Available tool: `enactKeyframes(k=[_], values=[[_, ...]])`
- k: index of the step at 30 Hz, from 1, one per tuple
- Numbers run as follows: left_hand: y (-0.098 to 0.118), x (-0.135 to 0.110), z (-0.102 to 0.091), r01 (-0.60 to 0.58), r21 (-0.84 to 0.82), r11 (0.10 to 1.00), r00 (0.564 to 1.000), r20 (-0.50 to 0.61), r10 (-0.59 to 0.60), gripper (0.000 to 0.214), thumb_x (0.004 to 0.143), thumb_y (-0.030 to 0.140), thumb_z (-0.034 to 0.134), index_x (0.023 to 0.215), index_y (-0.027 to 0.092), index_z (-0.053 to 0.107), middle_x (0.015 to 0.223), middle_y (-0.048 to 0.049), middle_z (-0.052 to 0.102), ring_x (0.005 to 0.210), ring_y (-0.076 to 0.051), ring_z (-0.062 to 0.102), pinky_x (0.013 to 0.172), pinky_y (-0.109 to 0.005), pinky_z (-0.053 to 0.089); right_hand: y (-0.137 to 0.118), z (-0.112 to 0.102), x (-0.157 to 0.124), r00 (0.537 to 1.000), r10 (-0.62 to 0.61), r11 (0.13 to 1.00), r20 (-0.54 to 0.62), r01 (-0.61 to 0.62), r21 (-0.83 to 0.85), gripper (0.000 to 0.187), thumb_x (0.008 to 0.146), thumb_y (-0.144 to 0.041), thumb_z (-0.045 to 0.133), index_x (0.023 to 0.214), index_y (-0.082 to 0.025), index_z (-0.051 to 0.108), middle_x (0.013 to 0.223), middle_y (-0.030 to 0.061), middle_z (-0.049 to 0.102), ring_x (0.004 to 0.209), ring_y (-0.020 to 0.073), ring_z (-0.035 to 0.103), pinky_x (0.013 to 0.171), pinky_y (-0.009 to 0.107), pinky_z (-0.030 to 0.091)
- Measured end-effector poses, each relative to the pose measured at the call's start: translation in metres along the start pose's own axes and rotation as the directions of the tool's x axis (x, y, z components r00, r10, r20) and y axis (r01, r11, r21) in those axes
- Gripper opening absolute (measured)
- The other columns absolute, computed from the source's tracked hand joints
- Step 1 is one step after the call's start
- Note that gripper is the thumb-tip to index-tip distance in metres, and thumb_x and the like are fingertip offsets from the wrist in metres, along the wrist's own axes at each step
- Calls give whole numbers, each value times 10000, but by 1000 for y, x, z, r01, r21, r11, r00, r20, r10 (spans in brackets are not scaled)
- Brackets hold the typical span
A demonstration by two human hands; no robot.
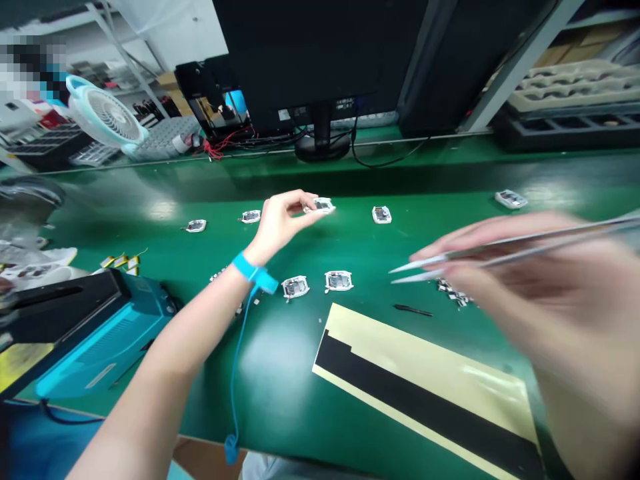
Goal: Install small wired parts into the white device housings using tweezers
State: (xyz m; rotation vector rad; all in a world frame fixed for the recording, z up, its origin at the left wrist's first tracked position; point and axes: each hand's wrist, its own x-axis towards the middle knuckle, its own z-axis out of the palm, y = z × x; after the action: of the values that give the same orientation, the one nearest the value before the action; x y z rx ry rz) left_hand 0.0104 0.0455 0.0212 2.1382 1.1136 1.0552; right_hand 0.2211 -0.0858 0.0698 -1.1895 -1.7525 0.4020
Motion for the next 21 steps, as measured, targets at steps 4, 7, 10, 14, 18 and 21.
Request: enactKeyframes(k=[4, 7, 10, 14, 18, 21], values=[[-67, 36, 7, 170, 186, 968, 980, 71, -185, 159, 734, 243, 587, 793, 97, 565, 958, -102, 644, 891, -178, 607, 790, -276, 477, 43, 22, 4, 857, 118, 899, 502, 122, -420, 181, 873, -281, 360, 766, -177, 463, 735, 54, 581, 638, 185, 583, 531, 322, 475], [-79, 36, 3, 191, 288, 938, 971, 84, -224, 253, 707, 191, 603, 933, 84, 562, 1029, -128, 619, 993, -231, 563, 886, -357, 426, 70, 52, 1, 785, 196, 825, 587, 191, -531, 171, 859, -295, 409, 844, -139, 476, 851, 114, 587, 807, 237, 586, 648, 352, 478], [-59, 12, -9, 175, 363, 915, 970, 94, -222, 403, 759, 243, 548, 1123, 86, 475, 1210, -159, 504, 1135, -257, 464, 955, -396, 368, 84, 73, 1, 764, 165, 834, 623, 229, -502, 237, 780, -334, 557, 889, -138, 483, 916, 112, 591, 891, 246, 576, 690, 333, 475], [-18, -51, -15, 52, 387, 921, 924, 331, -191, 577, 655, 396, 663, 1156, 183, 473, 1170, -77, 556, 1050, -232, 535, 882, -335, 447, 84, 94, 10, 759, 118, 844, 640, 262, -468, 187, 777, -284, 572, 852, -133, 494, 882, 95, 604, 869, 230, 587, 693, 304, 458], [-11, -102, -16, 18, 459, 888, 897, 386, -217, 414, 777, 266, 539, 1171, 179, 449, 1161, -92, 561, 1021, -226, 552, 871, -361, 454, 68, 121, 26, 758, 85, 855, 646, 278, -438, 274, 771, -357, 575, 891, -126, 492, 900, 85, 607, 873, 209, 592, 679, 263, 445], [-21, -112, -29, 40, 512, 858, 901, 352, -253, 388, 821, 245, 443, 1197, 153, 416, 1143, -123, 567, 988, -244, 572, 839, -400, 470, 60, 123, 39, 775, 127, 838, 619, 250, -485, 368, 810, -481, 460, 922, -132, 484, 905, 85, 610, 815, 203, 606, 603, 257, 433]])
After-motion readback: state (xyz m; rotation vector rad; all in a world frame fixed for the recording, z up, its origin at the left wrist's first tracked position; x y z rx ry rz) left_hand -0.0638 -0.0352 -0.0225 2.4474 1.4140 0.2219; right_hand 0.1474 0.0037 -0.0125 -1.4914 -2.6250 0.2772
